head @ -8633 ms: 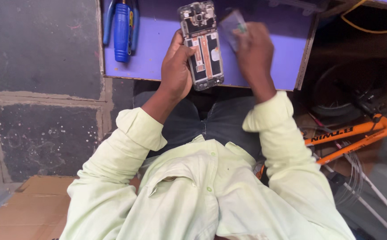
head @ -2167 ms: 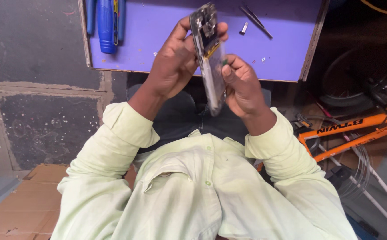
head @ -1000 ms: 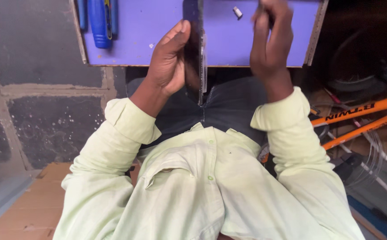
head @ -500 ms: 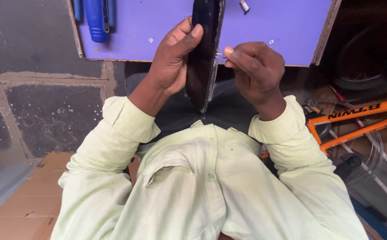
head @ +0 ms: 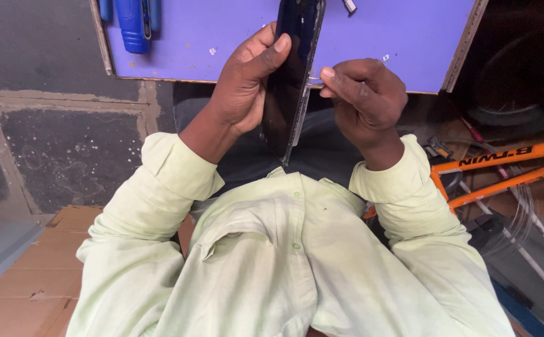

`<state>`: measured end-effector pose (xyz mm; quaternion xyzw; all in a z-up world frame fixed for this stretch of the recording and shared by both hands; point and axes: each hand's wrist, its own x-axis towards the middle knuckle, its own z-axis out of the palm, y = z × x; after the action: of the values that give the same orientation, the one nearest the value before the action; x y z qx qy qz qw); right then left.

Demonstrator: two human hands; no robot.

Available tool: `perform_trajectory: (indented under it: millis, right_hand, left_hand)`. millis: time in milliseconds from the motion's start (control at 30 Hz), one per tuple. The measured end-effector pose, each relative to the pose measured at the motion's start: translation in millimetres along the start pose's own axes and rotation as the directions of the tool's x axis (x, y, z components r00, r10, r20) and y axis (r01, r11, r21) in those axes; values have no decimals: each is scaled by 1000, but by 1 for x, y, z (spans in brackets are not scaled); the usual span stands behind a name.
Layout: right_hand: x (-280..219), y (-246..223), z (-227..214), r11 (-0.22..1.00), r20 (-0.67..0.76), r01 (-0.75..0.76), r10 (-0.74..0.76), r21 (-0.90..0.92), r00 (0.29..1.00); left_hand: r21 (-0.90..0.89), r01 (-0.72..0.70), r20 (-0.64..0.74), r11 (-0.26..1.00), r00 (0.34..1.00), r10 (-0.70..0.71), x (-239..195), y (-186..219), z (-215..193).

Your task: The person assembles a smartphone by hand, connecting internal components, inserting the battery, and attaching the back cover. The person handles the phone chassis, motherboard, battery, and back cover during the process.

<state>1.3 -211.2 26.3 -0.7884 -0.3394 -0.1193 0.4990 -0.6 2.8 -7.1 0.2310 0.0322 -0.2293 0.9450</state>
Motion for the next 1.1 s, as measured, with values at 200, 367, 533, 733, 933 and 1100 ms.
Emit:
perform_trajectory:
  millis: [200, 367, 533, 733, 933, 1100]
  right_hand:
    - [0, -1, 1, 1000, -8, 12, -12, -21, 1000]
    - [2, -3, 2, 987, -25, 56, -61, -150, 998]
    - [6, -3, 2, 974, -26, 89, -96, -207, 995]
    - [4, 2, 0, 952, 32, 137, -133, -275, 991]
    - [-1, 7, 9, 934, 19, 139, -140, -329, 990]
    - [-2, 10, 23, 942, -62, 131, -157, -308, 986]
  left_hand:
    - [-7, 6, -7, 1000, 1000, -6, 0, 0, 0]
    - [-12, 4, -10, 1000, 1000, -4, 1, 0, 0]
    - [-8, -2, -24, 1000, 1000, 2, 1, -1, 0]
    - [43, -19, -51, 999, 998, 22, 1, 3, 0]
    - [95, -22, -102, 995, 994, 32, 2, 5, -2]
    - [142, -40, -135, 989, 989, 60, 4, 4, -4]
